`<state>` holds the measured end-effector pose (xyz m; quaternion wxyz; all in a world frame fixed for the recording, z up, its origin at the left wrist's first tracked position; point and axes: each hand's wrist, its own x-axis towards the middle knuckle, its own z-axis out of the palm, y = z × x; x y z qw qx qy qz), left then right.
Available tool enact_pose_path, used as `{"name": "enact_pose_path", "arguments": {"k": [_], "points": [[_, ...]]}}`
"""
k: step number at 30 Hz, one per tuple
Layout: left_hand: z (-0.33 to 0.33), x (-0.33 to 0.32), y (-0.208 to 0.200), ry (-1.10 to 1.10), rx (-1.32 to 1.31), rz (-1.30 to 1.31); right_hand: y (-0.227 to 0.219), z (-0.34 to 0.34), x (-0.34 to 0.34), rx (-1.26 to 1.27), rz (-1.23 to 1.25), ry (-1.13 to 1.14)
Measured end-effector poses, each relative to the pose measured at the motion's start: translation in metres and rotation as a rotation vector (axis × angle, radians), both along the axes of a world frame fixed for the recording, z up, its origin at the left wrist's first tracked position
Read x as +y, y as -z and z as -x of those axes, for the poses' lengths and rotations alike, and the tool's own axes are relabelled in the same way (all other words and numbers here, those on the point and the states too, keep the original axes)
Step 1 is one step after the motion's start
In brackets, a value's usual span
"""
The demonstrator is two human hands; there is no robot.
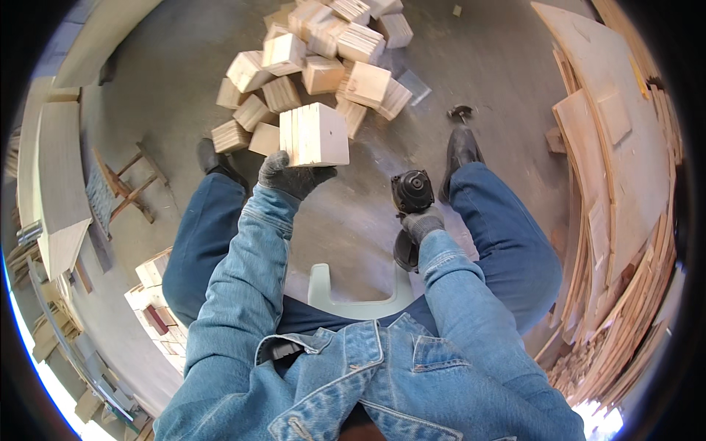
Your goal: The person sits on a low stool and repeatedly picks up small wooden blocks from a pile on the floor. Using a handheld drill, they drill a hole into each block and then place it back into the pile. The process is repeated for multiple blocks.
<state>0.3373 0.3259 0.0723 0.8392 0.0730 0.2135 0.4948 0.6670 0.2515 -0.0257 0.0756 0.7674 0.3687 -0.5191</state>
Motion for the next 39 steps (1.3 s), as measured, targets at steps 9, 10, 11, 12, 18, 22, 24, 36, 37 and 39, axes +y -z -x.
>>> {"name": "enact_pose_path", "arguments": {"k": [9, 10, 11, 12, 18, 22, 24, 36, 37, 39], "points": [[0.081, -0.006, -0.136, -0.32, 0.393, -0.194, 0.038, -0.01, -0.008, -0.19, -0.176, -0.083], [0.097, -0.009, -0.156, -0.348, 0.413, -0.229, 0.043, -0.011, -0.01, -0.182, -0.202, -0.069], [0.126, -0.012, -0.158, -0.379, 0.447, -0.218, 0.047, -0.014, -0.011, -0.18, -0.231, -0.052], [0.16, -0.018, -0.159, -0.411, 0.481, -0.202, 0.05, -0.017, -0.013, -0.177, -0.259, -0.034], [0.306, -0.138, -0.135, -0.813, 1.069, 0.202, -0.028, 0.011, -0.006, 0.032, 0.007, 0.158], [0.324, -0.252, -0.081, -0.812, 1.229, 0.529, -0.017, 0.002, -0.002, 0.013, 0.016, 0.113], [0.293, -0.291, -0.06, -0.87, 1.296, 0.625, -0.018, 0.0, -0.003, 0.004, 0.002, 0.117], [0.287, -0.381, 0.036, -0.507, 1.755, 0.797, -0.016, 0.005, -0.003, -0.046, 0.084, 0.157], [0.287, -0.369, 0.033, -0.459, 1.791, 0.818, -0.019, 0.004, -0.002, -0.06, 0.08, 0.165], [0.31, -0.374, 0.042, -0.451, 1.882, 0.811, -0.023, 0.015, -0.003, -0.06, 0.091, 0.158]]}}
